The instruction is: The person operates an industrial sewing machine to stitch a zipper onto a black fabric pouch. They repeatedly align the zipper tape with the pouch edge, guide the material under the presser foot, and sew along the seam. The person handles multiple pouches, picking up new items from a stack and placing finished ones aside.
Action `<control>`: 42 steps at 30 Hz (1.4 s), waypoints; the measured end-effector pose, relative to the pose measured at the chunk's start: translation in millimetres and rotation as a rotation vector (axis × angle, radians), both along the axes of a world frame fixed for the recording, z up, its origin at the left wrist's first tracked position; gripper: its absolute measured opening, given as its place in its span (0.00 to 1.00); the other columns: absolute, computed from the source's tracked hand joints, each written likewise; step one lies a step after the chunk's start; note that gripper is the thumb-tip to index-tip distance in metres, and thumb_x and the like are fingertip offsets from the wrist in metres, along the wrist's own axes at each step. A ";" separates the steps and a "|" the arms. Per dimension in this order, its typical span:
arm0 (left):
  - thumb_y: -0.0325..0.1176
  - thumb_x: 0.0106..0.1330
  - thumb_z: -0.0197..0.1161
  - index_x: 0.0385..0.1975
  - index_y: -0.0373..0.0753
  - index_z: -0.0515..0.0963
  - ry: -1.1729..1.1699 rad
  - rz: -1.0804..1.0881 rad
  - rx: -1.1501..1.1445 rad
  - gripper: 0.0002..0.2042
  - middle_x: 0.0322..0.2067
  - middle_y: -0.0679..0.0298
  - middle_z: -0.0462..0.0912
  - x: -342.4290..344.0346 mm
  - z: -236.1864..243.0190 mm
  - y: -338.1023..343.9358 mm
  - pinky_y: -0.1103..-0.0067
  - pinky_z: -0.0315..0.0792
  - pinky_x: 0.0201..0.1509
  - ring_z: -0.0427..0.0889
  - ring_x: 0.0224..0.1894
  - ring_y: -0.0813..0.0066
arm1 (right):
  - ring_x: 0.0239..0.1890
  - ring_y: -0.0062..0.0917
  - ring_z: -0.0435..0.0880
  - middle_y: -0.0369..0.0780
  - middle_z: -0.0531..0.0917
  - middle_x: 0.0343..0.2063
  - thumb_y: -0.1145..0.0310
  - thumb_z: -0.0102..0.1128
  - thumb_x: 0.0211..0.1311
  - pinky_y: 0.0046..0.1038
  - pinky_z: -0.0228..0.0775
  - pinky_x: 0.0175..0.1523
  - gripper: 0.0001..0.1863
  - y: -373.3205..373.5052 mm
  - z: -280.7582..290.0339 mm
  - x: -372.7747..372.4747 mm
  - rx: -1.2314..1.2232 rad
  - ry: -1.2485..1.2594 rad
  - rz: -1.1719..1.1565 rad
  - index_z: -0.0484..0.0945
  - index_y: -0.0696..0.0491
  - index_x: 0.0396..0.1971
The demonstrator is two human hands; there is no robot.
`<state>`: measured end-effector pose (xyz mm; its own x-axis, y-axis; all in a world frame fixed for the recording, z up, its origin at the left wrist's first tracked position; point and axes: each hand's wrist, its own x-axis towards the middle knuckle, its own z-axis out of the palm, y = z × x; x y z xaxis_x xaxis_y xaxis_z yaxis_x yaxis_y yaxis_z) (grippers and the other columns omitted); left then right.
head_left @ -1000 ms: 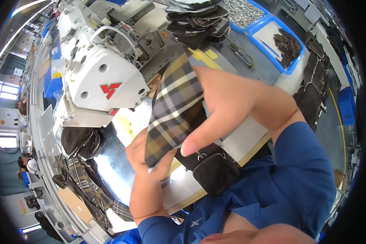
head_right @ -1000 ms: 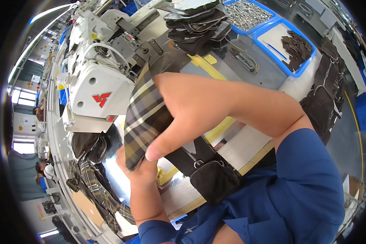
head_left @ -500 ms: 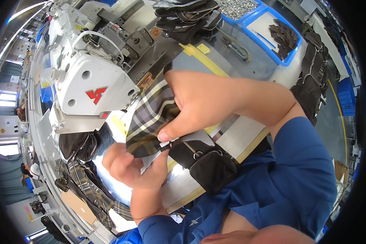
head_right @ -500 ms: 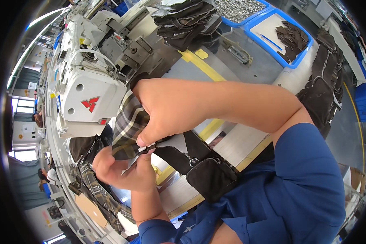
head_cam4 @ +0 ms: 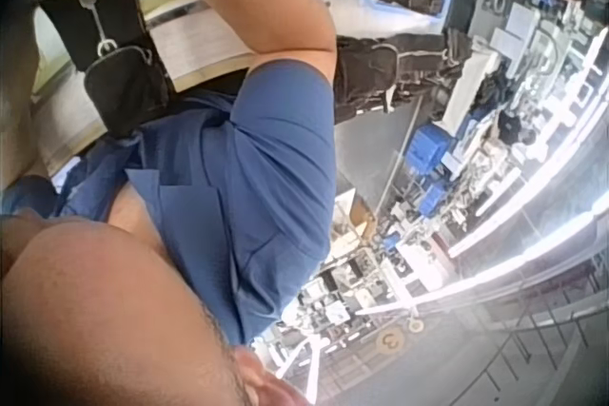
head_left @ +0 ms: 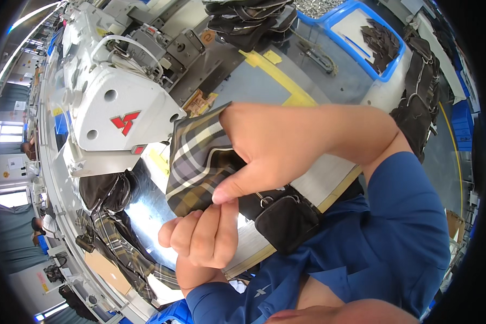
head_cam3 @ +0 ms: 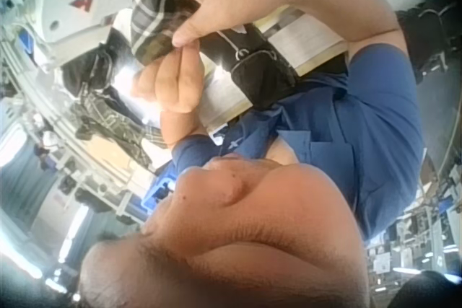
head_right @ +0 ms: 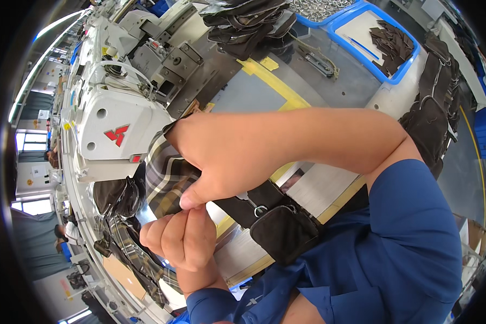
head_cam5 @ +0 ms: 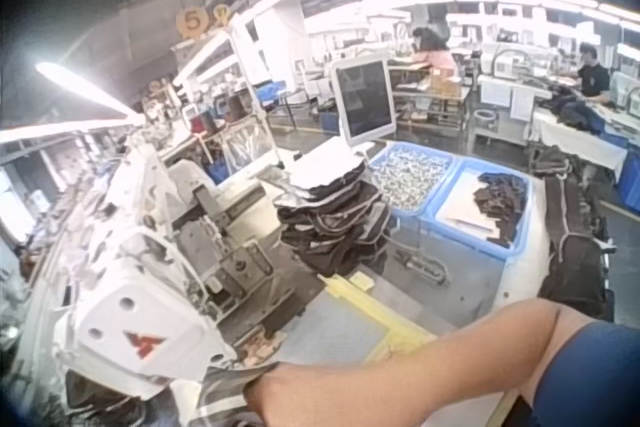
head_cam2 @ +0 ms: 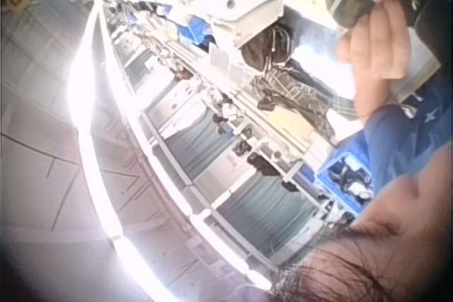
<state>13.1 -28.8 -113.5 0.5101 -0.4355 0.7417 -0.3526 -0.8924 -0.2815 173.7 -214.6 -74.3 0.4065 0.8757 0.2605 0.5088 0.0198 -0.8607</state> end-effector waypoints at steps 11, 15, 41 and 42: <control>0.25 0.59 0.75 0.40 0.40 0.88 0.024 -0.033 0.027 0.10 0.34 0.71 0.81 -0.6 -3.6 -5.4 0.73 0.63 0.41 0.72 0.36 0.73 | 0.37 0.53 0.89 0.56 0.88 0.31 0.68 0.76 0.55 0.43 0.81 0.44 0.18 4.3 7.1 -3.3 -0.124 0.004 -0.016 0.82 0.67 0.37; 0.24 0.59 0.75 0.39 0.40 0.88 0.063 -0.023 0.045 0.09 0.35 0.71 0.80 -7.3 1.6 -2.4 0.73 0.66 0.43 0.75 0.39 0.73 | 0.34 0.42 0.89 0.51 0.88 0.30 0.67 0.76 0.57 0.40 0.80 0.42 0.18 11.4 -9.7 -1.0 -0.066 0.179 -0.014 0.81 0.65 0.40; 0.15 0.55 0.72 0.34 0.37 0.85 0.313 -0.213 -0.438 0.10 0.44 0.51 0.89 -18.3 20.5 10.6 0.68 0.80 0.42 0.82 0.39 0.56 | 0.36 0.32 0.83 0.38 0.80 0.28 0.71 0.75 0.52 0.36 0.74 0.39 0.08 4.3 -6.8 -4.2 0.359 -0.633 -0.175 0.83 0.53 0.31; 0.16 0.55 0.72 0.32 0.36 0.85 0.303 -0.227 -0.434 0.09 0.44 0.51 0.90 -18.8 19.8 10.9 0.68 0.80 0.42 0.82 0.40 0.57 | 0.36 0.32 0.83 0.38 0.82 0.31 0.72 0.74 0.53 0.35 0.74 0.39 0.07 6.7 -4.7 -3.9 0.412 -0.736 -0.179 0.83 0.53 0.31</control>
<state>-5.7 -17.9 -93.7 0.6570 -0.2467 0.7124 -0.5564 -0.7963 0.2374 169.8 -207.9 -79.0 0.1319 0.5922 0.7949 0.9597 0.1245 -0.2520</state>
